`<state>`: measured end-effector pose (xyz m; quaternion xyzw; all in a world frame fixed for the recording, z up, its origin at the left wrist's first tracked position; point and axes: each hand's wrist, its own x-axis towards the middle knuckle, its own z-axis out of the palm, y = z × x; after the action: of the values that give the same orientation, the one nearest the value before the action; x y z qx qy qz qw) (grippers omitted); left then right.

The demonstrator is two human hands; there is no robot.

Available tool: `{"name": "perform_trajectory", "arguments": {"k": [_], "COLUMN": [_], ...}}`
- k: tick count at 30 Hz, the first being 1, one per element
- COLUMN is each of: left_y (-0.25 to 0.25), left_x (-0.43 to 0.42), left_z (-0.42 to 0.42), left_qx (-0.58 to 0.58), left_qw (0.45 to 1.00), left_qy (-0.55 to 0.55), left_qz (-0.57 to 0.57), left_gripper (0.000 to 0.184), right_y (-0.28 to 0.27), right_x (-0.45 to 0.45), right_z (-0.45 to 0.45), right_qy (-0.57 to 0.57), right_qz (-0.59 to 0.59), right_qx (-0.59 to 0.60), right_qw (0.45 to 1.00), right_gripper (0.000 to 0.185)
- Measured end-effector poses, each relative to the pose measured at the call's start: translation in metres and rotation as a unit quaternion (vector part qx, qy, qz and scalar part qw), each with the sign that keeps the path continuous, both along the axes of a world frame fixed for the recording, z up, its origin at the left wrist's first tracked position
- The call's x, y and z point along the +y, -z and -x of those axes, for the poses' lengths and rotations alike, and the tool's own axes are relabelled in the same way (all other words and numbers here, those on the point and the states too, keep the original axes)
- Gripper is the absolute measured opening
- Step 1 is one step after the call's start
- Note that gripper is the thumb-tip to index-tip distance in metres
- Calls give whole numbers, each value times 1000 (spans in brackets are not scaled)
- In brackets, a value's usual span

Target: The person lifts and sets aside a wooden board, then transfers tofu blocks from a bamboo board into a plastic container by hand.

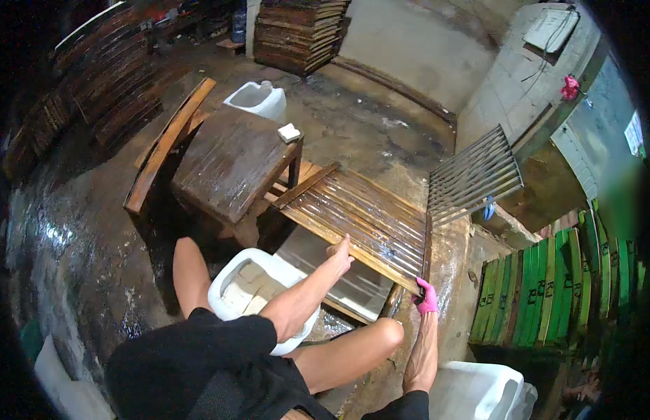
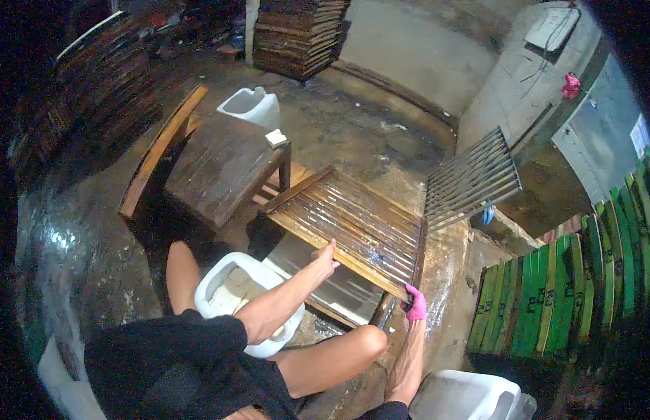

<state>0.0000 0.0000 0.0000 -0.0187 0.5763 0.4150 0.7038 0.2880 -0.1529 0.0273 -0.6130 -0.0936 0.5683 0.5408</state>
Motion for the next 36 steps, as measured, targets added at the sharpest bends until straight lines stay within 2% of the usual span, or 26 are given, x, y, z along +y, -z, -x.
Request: {"name": "perform_trajectory", "arguments": {"k": [2, 3, 4, 5, 6, 7, 9, 11, 12, 14, 15, 18, 19, 20, 22, 23, 24, 25, 27, 29, 32, 33, 34, 36], "left_y": [-23, -50, -81, -87, -82, -113, -142, -165, -169, -224, -247, -284, -302, -320, -337, -344, -363, -376, -388, -401, -415, -428, -379, -370], "left_x": [10, -52, -64, -44, -46, -58, -73, -88, -90, -101, -105, -109, -112, -117, -118, -120, -131, -139, -148, -173, -204, -222, -145, -147], "left_z": [13, -40, -58, -19, -31, -38, -41, -26, -17, 12, 28, 65, 83, 106, 138, 154, 186, 200, 207, 248, 322, 339, 364, 395], "left_qx": [43, 2, -4, 52, 17, 44, 9, -39, -16, -36, -53, -103, -94, -83, -85, -87, -36, -7, -32, -69, 17, 49, 8, -5], "left_qw": [999, 1000, 999, 997, 993, 991, 981, 963, 953, 944, 936, 894, 881, 868, 839, 824, 830, 816, 790, 835, 851, 838, 847, 833], "left_qy": [-9, 19, 32, 45, 57, 61, 60, 52, 78, 96, 99, 58, 55, 55, 22, -4, 20, -25, -122, -65, -165, -190, -283, -329], "left_qz": [-32, 2, -3, -33, -99, -111, -184, -260, -293, -315, -333, -431, -460, -486, -537, -560, -556, -577, -600, -542, -498, -508, -450, -445], "left_gripper": [77, 70, 64, 57, 36, 23, 21, 20, 18, 18, 18, 14, 14, 14, 14, 15, 13, 11, 11, 27, 25, 25, 23, 21], "right_y": [6, -45, -66, -34, -39, -52, -96, -99, -93, -138, -140, -169, -175, -174, -182, -182, -189, -199, -222, -239, -270, -281, -327, -369], "right_x": [12, -62, -76, -63, -76, -89, -110, -131, -142, -143, -148, -157, -152, -145, -118, -98, -87, -76, -57, -40, 1, 14, 111, 113], "right_z": [14, -35, -54, -12, -20, -32, -8, 15, 17, 65, 66, 69, 70, 76, 76, 80, 84, 92, 104, 137, 202, 228, 255, 329], "right_qy": [-3, 39, 59, 78, 81, 84, 112, 190, 179, 198, 212, 170, 163, 178, 198, 210, 201, 170, 90, 21, -75, -68, -243, -299], "right_qz": [-21, 3, 5, -17, -38, -53, -87, -111, -115, -153, -153, -195, -207, -200, -218, -239, -267, -304, -383, -444, -533, -579, -548, -527], "right_qx": [44, -19, -26, 31, 35, 36, 26, 31, 27, -10, -13, -12, -53, -182, -302, -282, -272, -263, -255, -235, -212, -230, -136, -103], "right_qw": [999, 999, 998, 996, 995, 994, 990, 975, 977, 968, 965, 966, 963, 946, 907, 905, 902, 900, 883, 864, 815, 779, 789, 789], "right_gripper": [12, 11, 9, 7, 6, 8, 12, 13, 16, 19, 20, 27, 30, 41, 53, 55, 52, 50, 45, 40, 33, 31, 28, 23]}}
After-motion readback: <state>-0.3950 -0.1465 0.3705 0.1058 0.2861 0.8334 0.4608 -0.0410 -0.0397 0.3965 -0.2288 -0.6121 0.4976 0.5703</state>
